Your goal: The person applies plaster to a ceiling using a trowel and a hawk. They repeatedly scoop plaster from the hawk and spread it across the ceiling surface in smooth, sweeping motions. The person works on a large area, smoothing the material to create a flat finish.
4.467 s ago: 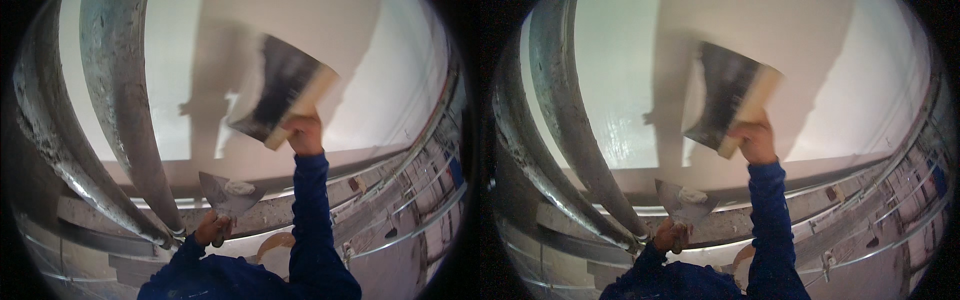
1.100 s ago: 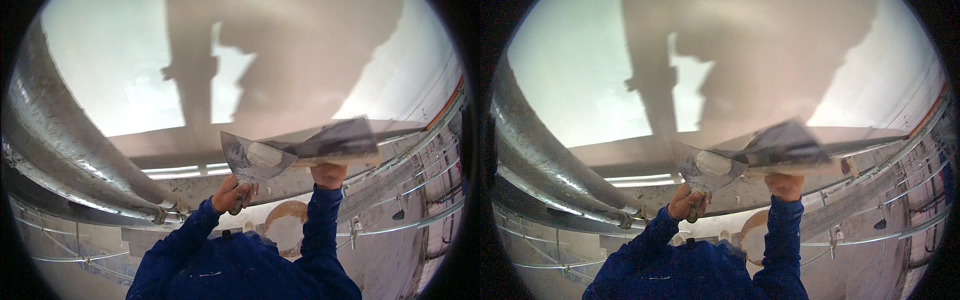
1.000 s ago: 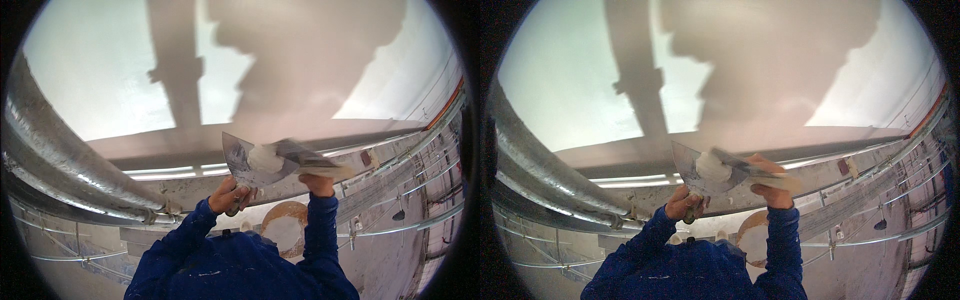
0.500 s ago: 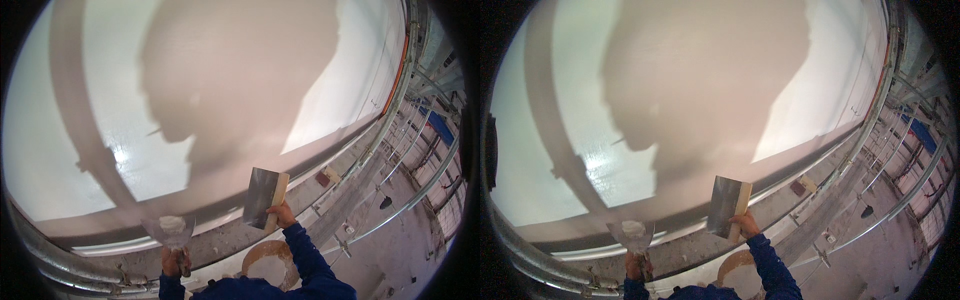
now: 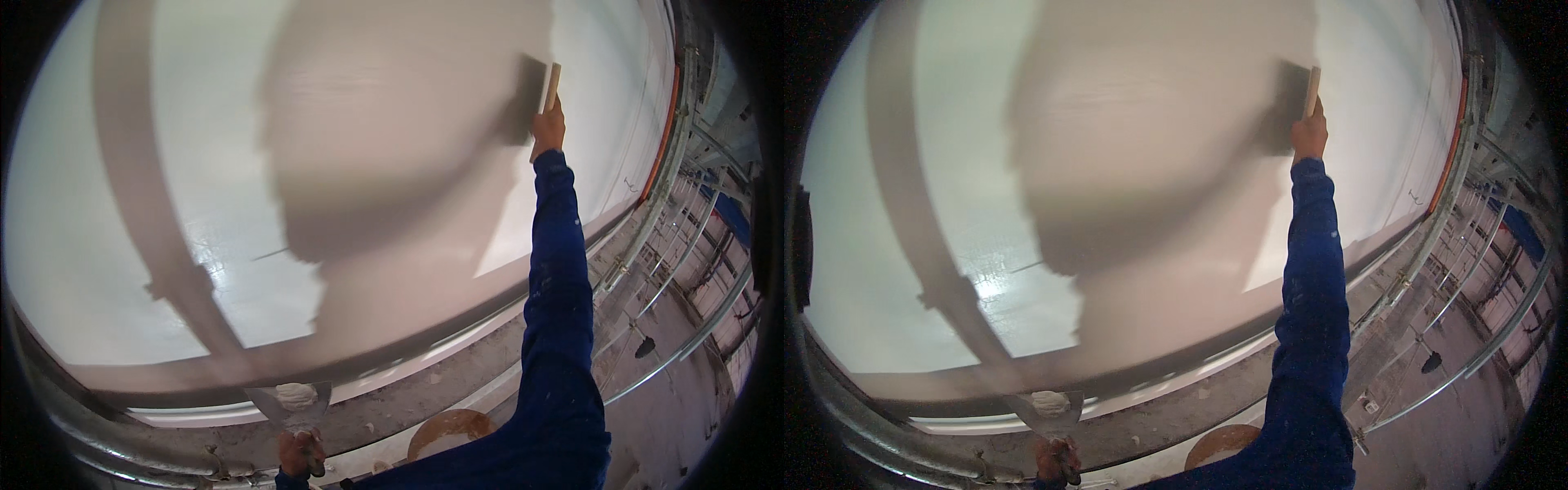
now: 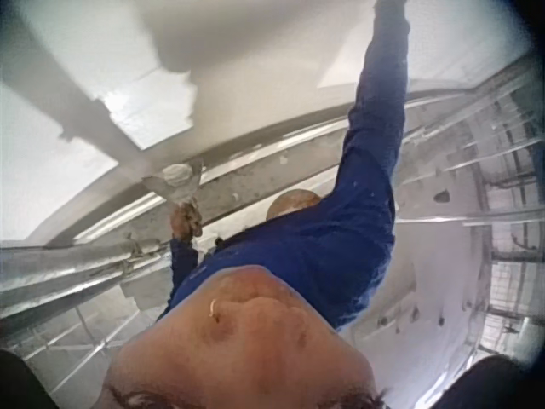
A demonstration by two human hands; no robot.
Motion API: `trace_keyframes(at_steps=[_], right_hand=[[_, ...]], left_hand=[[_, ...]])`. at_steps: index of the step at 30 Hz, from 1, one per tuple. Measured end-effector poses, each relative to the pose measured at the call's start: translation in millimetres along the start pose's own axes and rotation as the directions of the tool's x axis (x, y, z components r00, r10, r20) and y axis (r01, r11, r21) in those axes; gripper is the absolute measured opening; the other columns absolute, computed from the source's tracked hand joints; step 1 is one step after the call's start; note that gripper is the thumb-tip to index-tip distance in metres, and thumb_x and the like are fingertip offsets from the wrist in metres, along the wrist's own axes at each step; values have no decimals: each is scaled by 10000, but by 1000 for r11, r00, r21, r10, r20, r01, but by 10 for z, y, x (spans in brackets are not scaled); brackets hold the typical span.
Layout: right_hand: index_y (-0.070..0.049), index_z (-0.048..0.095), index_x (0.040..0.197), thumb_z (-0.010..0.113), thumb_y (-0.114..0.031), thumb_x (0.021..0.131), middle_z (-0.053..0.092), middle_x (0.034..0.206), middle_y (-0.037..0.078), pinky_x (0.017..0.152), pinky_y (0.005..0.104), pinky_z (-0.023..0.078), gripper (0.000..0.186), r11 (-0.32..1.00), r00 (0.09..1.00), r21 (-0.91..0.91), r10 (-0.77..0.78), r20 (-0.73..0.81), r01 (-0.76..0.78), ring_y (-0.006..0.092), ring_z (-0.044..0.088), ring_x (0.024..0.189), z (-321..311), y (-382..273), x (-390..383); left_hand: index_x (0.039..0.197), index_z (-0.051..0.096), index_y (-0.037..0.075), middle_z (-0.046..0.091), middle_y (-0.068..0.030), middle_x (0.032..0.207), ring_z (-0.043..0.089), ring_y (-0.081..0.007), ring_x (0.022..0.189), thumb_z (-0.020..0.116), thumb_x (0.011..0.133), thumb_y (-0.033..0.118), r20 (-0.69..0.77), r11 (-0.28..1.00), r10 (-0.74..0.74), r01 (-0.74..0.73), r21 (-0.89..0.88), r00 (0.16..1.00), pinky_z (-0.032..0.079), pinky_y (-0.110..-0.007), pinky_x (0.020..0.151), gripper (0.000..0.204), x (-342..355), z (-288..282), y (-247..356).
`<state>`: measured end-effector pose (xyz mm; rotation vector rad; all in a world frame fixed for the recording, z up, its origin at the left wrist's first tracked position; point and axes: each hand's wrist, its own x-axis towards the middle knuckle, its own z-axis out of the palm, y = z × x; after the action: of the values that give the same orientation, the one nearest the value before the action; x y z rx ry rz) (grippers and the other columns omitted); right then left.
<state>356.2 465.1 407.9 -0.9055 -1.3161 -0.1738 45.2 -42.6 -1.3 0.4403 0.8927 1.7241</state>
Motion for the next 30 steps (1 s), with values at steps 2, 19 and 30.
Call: trace_keyframes(at_steps=[2, 19, 30], right_hand=[[-73, 348, 1264, 456, 6, 656, 540, 1022, 234, 804, 392, 434, 622, 999, 999, 5, 54, 8, -54, 355, 538, 940, 219, -143, 0], [-191, 206, 1325, 551, -187, 631, 336, 1239, 197, 828, 582, 346, 776, 995, 988, -72, 79, 135, -69, 454, 385, 1060, 1062, -3832, -1818], [-46, 132, 1334, 619, -138, 609, 195, 1283, 310, 794, 582, 343, 878, 989, 940, 82, -143, 311, 123, 490, 308, 1102, 1272, -5811, -3158]], left_hand=[[771, 496, -22, 521, -126, 667, 504, -179, 418, 541, 788, 300, 21, 995, -11, 8, 99, 1000, 422, -283, 354, 325, -41, -189, -29], [780, 543, -35, 520, -91, 556, 502, -163, 472, 485, 848, 320, 222, 955, -254, 209, 208, 941, 406, -271, 441, 367, -250, -1128, 600], [792, 522, -5, 496, -60, 540, 492, -136, 460, 428, 863, 269, 366, 948, -85, -38, 316, 927, 386, -238, 433, 298, -396, -973, 797]])
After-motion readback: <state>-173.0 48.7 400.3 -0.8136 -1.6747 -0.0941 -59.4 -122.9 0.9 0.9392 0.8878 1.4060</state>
